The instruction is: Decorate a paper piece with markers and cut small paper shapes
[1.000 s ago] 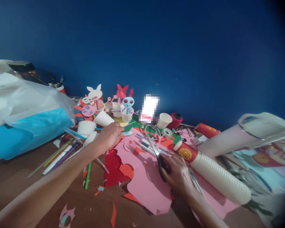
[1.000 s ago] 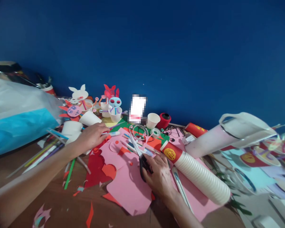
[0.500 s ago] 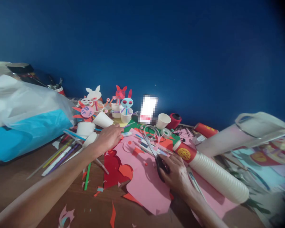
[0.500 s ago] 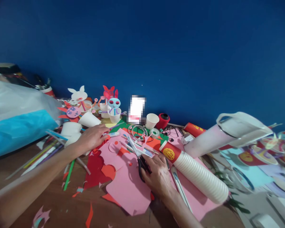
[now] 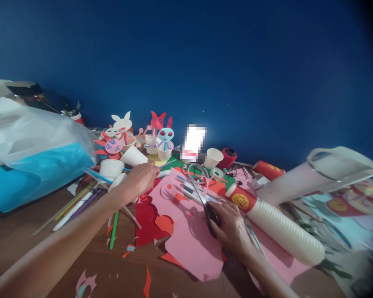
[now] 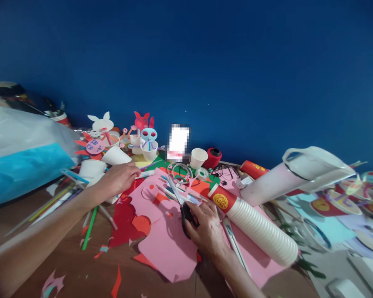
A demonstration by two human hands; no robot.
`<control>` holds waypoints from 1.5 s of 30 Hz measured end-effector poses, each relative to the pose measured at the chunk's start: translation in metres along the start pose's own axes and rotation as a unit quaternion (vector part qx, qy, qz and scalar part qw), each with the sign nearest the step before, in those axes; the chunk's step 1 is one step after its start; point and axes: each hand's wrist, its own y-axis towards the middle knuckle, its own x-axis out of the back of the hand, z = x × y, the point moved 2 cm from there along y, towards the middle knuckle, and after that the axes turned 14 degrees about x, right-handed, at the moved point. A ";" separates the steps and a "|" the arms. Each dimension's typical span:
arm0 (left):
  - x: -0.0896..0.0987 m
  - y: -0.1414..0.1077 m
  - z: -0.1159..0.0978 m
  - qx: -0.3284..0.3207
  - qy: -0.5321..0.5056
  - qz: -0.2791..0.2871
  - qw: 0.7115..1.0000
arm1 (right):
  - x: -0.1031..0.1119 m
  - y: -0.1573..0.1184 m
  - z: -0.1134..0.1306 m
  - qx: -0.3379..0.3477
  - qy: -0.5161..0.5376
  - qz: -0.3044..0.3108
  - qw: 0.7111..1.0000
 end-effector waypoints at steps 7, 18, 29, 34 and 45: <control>0.032 -0.006 -0.009 0.091 -0.242 0.003 0.966 | 0.009 0.004 0.002 -0.049 0.096 -0.042 0.993; 0.011 -0.022 -0.039 0.183 -0.661 0.134 0.715 | 0.022 0.050 0.030 -0.155 0.396 -0.089 0.900; 0.005 -0.035 -0.050 0.221 -0.744 0.197 0.600 | 0.002 0.067 0.054 -0.096 0.467 -0.103 0.873; -0.008 -0.052 -0.067 0.234 -0.722 0.238 0.605 | 0.012 0.075 0.052 -0.141 0.504 -0.198 0.829; -0.033 -0.069 -0.078 0.225 -0.688 0.266 0.637 | 0.015 0.072 0.052 -0.157 0.519 -0.181 0.821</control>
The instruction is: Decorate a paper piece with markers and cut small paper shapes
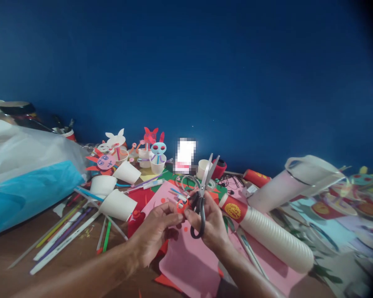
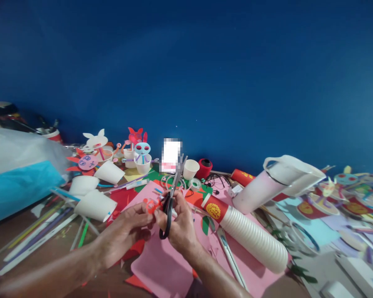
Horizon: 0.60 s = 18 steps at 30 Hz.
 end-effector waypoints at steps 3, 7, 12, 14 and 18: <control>0.001 -0.001 -0.002 -0.011 0.062 -0.004 0.998 | 0.003 0.000 -0.001 0.006 -0.014 0.026 1.000; 0.002 -0.001 -0.009 -0.047 0.135 -0.013 0.990 | 0.007 0.000 -0.003 0.004 -0.031 0.048 0.998; 0.005 0.001 -0.014 -0.047 0.210 -0.043 0.976 | 0.007 -0.002 -0.004 0.000 -0.049 0.053 0.997; 0.006 0.002 -0.015 -0.051 0.237 -0.052 0.969 | 0.007 -0.003 -0.005 0.002 -0.055 0.054 0.997; 0.008 0.002 -0.016 -0.063 0.270 -0.050 0.959 | 0.007 -0.002 -0.006 0.011 -0.059 0.052 0.997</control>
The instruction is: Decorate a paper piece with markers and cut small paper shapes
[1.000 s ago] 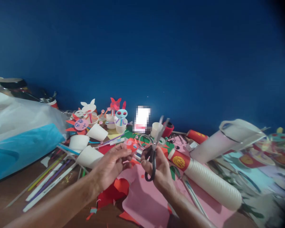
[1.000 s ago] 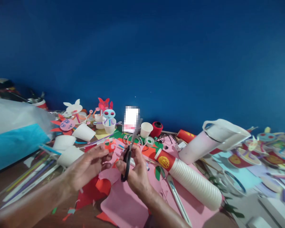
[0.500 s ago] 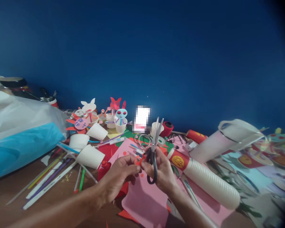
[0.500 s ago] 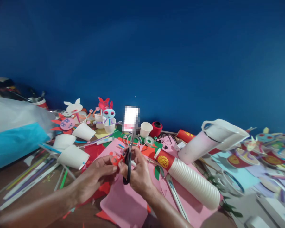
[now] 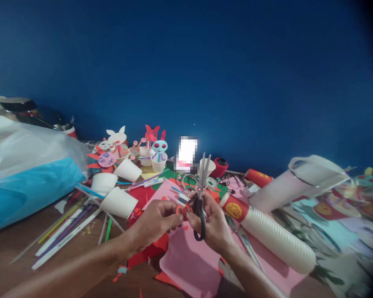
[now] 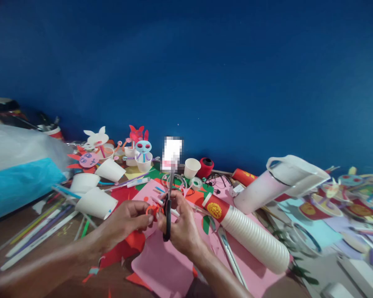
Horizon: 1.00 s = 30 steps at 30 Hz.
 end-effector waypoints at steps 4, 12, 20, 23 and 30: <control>0.001 0.001 0.003 -0.013 0.011 0.007 1.000 | 0.000 -0.001 0.001 0.005 -0.004 0.001 1.000; 0.001 0.004 0.010 -0.051 0.041 -0.021 0.998 | -0.004 -0.001 -0.002 0.022 -0.044 -0.013 0.999; 0.004 0.000 0.000 -0.040 0.059 -0.023 0.997 | -0.003 0.002 -0.001 0.027 -0.066 -0.026 0.997; 0.007 0.001 -0.003 -0.027 -0.016 -0.040 0.999 | 0.000 0.004 -0.004 0.007 -0.034 -0.028 0.999; 0.021 0.001 -0.013 -0.045 -0.166 -0.094 0.981 | -0.004 -0.009 -0.009 -0.012 -0.005 0.079 0.997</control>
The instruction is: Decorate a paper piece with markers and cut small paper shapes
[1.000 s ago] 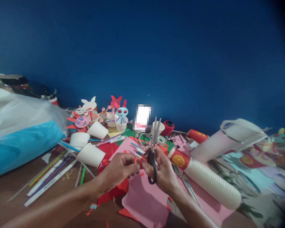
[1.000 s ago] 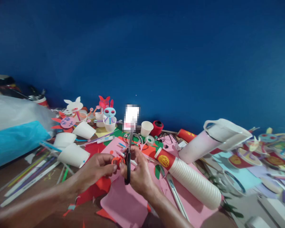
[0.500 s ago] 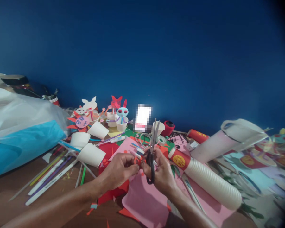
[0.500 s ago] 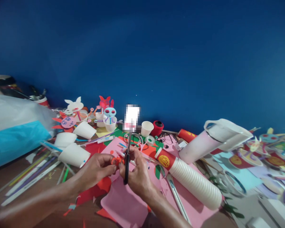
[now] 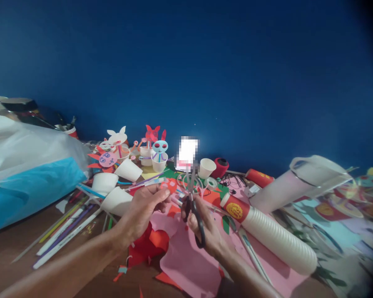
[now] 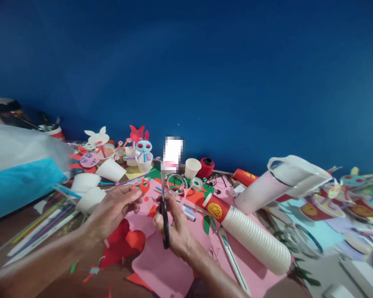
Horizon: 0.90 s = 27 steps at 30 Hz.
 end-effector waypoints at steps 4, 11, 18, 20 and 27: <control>0.001 -0.002 -0.007 -0.011 -0.052 -0.013 0.999 | -0.013 -0.011 -0.007 -0.008 0.015 0.042 0.999; -0.004 -0.005 -0.003 0.028 -0.113 0.003 0.993 | -0.025 -0.018 -0.012 0.003 0.066 0.046 0.997; -0.005 -0.006 0.003 0.036 -0.104 0.028 0.994 | -0.023 -0.012 0.001 0.002 0.047 0.061 0.997; -0.005 -0.006 0.003 0.036 -0.099 0.032 0.994 | -0.023 -0.009 0.005 0.004 0.034 0.066 0.997; -0.006 -0.006 0.002 0.027 -0.062 0.021 0.998 | -0.021 -0.009 0.004 0.007 -0.004 0.071 0.997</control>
